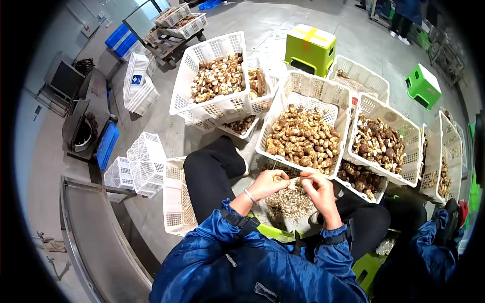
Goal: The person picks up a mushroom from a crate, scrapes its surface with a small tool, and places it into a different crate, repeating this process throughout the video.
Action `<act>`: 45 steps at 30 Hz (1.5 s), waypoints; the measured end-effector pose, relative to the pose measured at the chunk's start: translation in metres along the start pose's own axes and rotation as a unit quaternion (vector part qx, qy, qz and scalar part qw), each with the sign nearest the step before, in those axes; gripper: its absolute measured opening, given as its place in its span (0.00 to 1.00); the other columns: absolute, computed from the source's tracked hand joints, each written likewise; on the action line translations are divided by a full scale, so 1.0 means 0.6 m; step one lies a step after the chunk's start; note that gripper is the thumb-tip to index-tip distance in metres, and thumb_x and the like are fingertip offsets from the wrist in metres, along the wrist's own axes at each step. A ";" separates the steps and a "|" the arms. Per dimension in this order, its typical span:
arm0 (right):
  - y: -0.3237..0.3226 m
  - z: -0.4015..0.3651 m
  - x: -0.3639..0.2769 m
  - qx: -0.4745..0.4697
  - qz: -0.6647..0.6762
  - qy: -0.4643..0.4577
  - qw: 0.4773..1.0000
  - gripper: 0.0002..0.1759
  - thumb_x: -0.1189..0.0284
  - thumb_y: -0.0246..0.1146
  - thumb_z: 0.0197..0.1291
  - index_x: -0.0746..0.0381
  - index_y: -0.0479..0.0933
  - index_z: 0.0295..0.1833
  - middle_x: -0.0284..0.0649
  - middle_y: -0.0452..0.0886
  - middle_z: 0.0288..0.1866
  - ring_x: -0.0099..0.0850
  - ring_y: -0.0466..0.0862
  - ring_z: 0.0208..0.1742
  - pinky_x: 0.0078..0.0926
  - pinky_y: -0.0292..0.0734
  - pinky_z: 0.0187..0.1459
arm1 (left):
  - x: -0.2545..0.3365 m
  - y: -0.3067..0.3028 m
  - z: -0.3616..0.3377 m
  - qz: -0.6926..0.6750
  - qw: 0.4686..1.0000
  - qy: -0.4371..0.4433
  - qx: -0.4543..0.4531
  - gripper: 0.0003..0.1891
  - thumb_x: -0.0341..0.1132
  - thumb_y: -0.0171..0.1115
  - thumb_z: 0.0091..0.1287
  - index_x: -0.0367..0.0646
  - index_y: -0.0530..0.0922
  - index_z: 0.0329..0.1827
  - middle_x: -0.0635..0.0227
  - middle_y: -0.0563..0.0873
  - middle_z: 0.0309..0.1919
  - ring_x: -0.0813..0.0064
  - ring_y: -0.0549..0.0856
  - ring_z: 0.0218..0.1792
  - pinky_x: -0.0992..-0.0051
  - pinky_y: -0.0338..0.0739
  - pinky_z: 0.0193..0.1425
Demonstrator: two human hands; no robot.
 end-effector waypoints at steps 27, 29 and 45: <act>-0.021 0.005 0.139 0.098 -0.056 0.082 0.990 0.13 0.69 0.67 0.64 0.68 0.78 0.36 0.44 0.79 0.24 0.26 0.76 0.26 0.31 0.74 0.32 | -0.019 -0.065 0.389 0.500 0.824 0.184 0.192 0.13 0.32 0.70 0.54 0.41 0.78 0.40 0.54 0.83 0.41 0.48 0.80 0.51 0.54 0.76 0.57; -0.026 0.009 0.127 0.078 -0.082 0.114 0.987 0.12 0.69 0.67 0.64 0.69 0.78 0.36 0.44 0.78 0.24 0.26 0.76 0.26 0.32 0.74 0.32 | -0.048 -0.067 0.415 0.493 0.833 0.177 0.179 0.12 0.32 0.68 0.56 0.41 0.78 0.40 0.54 0.84 0.41 0.49 0.81 0.50 0.53 0.77 0.55; -0.075 0.001 0.053 0.159 0.046 0.033 0.986 0.09 0.74 0.65 0.67 0.70 0.81 0.44 0.40 0.84 0.53 0.24 0.81 0.48 0.24 0.76 0.48 | 0.013 0.070 0.113 -0.233 0.967 -0.024 -0.105 0.25 0.32 0.64 0.73 0.31 0.70 0.70 0.63 0.83 0.57 0.78 0.83 0.52 0.76 0.80 0.57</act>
Point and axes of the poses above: each hand's wrist, its own z-axis towards the middle knuckle, its own y-axis out of the palm, x = y × z, the point moved 9 cm from there along z, towards the middle knuckle
